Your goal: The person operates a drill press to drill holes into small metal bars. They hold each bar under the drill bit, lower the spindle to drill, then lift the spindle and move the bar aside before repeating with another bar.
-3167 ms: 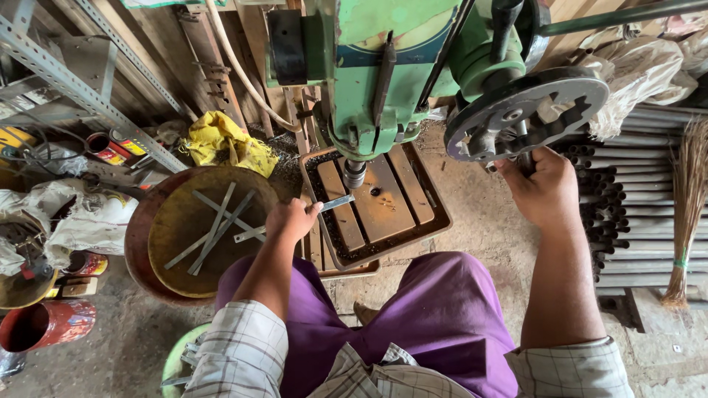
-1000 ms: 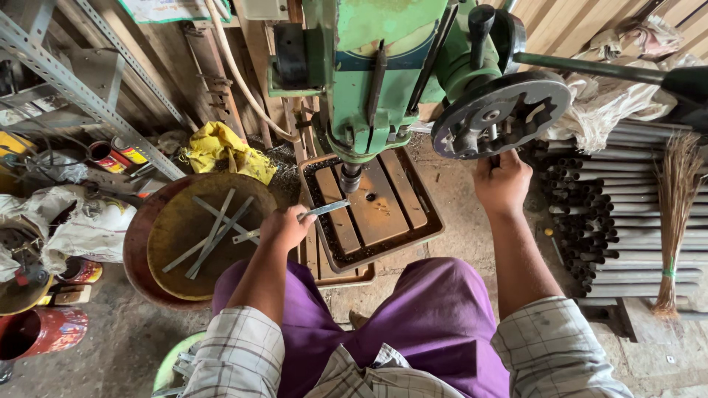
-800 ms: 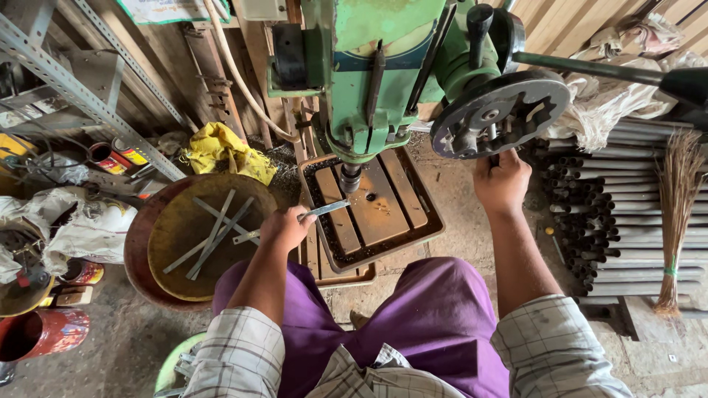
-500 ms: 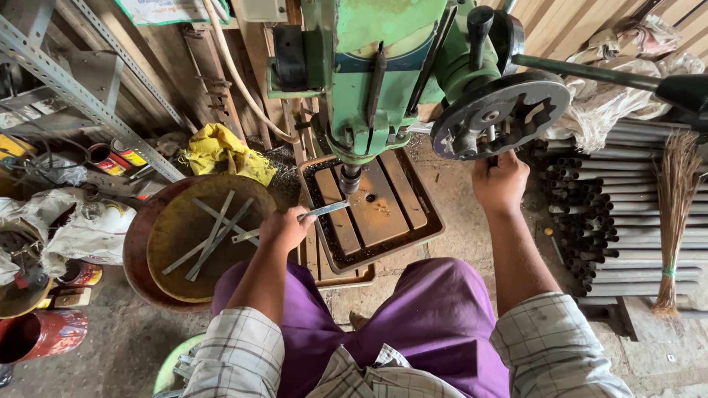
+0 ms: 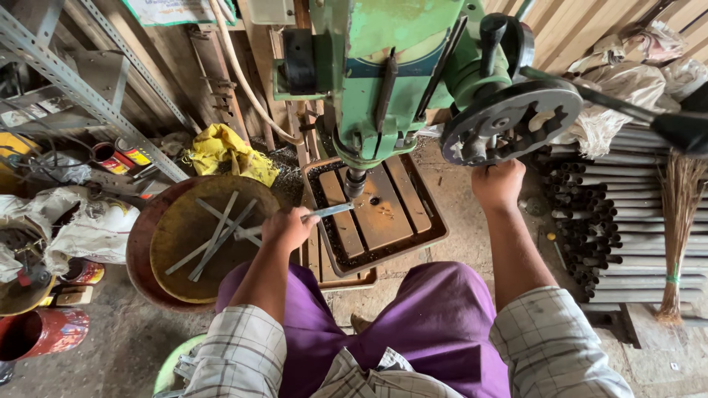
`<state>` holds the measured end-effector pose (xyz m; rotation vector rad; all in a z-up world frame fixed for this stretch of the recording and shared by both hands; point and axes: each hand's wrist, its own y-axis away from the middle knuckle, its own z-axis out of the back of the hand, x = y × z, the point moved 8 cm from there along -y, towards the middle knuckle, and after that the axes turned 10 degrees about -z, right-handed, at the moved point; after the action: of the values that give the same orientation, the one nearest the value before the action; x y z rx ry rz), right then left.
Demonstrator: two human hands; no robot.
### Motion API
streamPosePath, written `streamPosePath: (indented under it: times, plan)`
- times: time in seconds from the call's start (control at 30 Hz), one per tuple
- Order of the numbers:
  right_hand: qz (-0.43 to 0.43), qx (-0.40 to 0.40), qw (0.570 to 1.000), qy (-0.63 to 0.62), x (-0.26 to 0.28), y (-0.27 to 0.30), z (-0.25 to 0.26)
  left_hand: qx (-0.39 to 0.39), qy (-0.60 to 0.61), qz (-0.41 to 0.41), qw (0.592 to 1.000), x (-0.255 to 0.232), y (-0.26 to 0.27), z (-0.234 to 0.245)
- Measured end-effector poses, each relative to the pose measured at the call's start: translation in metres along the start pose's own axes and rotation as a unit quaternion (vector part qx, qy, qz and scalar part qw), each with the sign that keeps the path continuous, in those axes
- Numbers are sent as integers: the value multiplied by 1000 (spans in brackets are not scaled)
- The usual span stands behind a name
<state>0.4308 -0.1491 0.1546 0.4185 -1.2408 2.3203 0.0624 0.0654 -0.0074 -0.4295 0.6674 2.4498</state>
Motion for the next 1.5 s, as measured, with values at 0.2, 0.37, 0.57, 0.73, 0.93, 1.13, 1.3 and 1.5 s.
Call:
streamPosePath:
  times: [0.2, 0.37, 0.57, 0.73, 0.93, 1.13, 1.3, 1.5]
  plan:
    - [-113, 87, 989, -26, -12, -3, 0, -66, 3, -30, 997, -1, 1, 1]
    - [-152, 175, 973, 14, 26, -5, 66, -48, -9, -27, 998, -4, 3, 5]
    - [-234, 279, 931, 13, 57, -25, 100, -68, -20, -30, 997, -9, 12, 10]
    - [-229, 275, 933, 29, 63, -28, 98, -93, -22, -42, 995, -12, 16, 12]
    - [-254, 274, 927, 26, 57, -26, 95, -65, -28, -28, 997, -16, 22, 21]
    - [-239, 276, 930, 42, 56, -26, 89, -66, -25, -41, 997, -15, 18, 17]
    - [-247, 278, 928, 18, 53, -23, 87, -95, -22, -49, 994, -13, 17, 17]
    - [-249, 276, 928, 21, 51, -20, 86, -123, -23, -67, 990, -17, 23, 24]
